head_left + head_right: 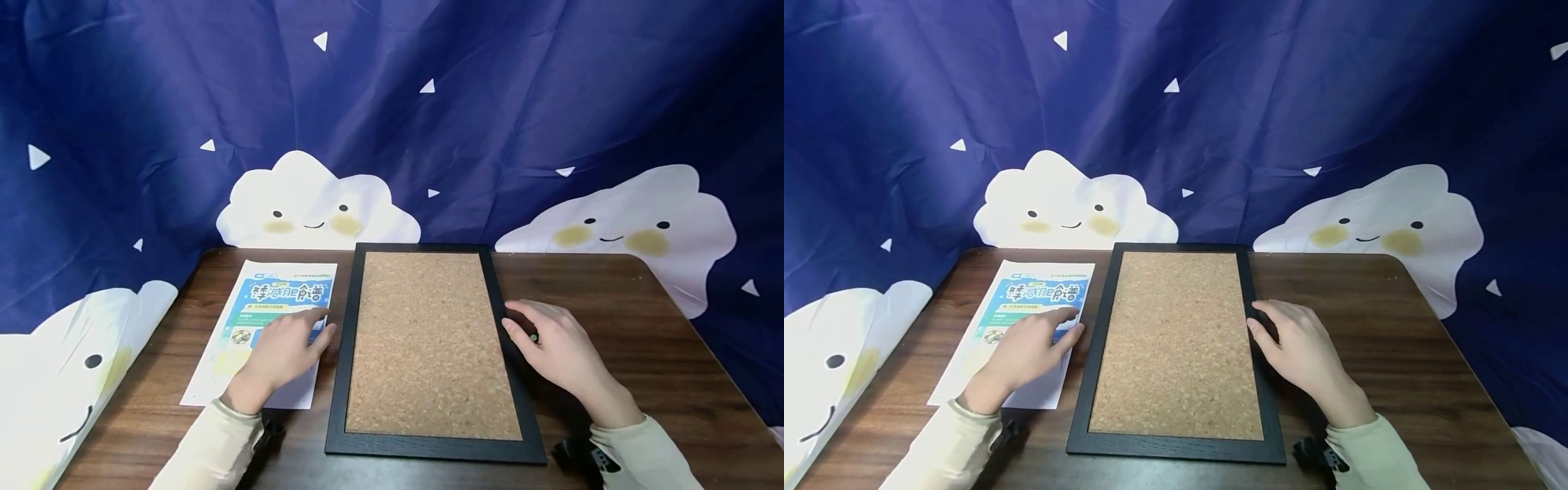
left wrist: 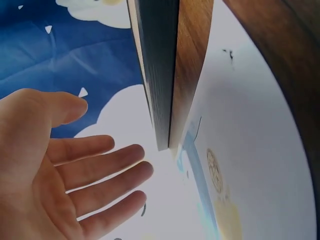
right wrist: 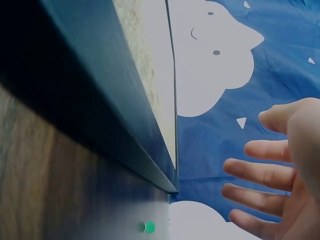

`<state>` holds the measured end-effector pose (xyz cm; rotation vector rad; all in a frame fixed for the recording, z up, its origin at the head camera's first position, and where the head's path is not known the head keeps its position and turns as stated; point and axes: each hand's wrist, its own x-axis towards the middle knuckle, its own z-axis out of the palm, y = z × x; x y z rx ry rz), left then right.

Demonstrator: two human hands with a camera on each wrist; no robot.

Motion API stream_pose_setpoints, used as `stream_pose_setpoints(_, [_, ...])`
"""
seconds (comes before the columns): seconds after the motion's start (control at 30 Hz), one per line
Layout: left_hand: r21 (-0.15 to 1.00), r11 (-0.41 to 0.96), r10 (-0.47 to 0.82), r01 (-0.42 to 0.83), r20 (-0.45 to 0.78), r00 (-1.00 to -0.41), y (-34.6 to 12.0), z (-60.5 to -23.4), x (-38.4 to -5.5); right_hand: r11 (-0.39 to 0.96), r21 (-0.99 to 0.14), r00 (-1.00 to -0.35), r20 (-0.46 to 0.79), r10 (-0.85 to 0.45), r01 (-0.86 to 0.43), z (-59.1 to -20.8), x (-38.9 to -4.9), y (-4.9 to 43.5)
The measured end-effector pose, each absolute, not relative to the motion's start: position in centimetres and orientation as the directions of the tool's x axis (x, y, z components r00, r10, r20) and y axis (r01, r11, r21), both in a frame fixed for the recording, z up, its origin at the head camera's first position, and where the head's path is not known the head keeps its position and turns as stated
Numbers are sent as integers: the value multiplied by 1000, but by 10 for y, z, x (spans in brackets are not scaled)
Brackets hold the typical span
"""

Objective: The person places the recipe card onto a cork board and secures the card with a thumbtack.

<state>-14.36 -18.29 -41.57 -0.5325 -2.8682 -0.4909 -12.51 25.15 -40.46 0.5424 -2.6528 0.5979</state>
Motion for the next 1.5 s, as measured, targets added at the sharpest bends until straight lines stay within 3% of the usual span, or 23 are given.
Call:
stream_pose_setpoints(0.33, [290, 899, 295, 329, 155, -943, -200, -415, -142, 848, -413, -926, 312, -211, -332, -403, -121, 267])
stream_pose_setpoints(0.67, [263, 939, 221, 223, 41, -975, -224, -415, -141, 854, -428, -940, 287, -182, -296, -411, -122, 291])
stream_pose_setpoints(0.83, [240, 949, 204, 205, 27, -979, -240, -415, -137, 863, -433, -955, 246, -165, -260, -416, -124, 298])
stream_pose_setpoints(1.17, [210, 964, 165, 163, 7, -986, -266, -415, -133, 876, -400, -947, 276, -164, -269, -424, -130, 310])
stream_pose_setpoints(1.5, [176, 980, 98, 92, -29, -995, -290, -416, -139, 895, -404, -981, 114, -154, -188, -433, -138, 324])
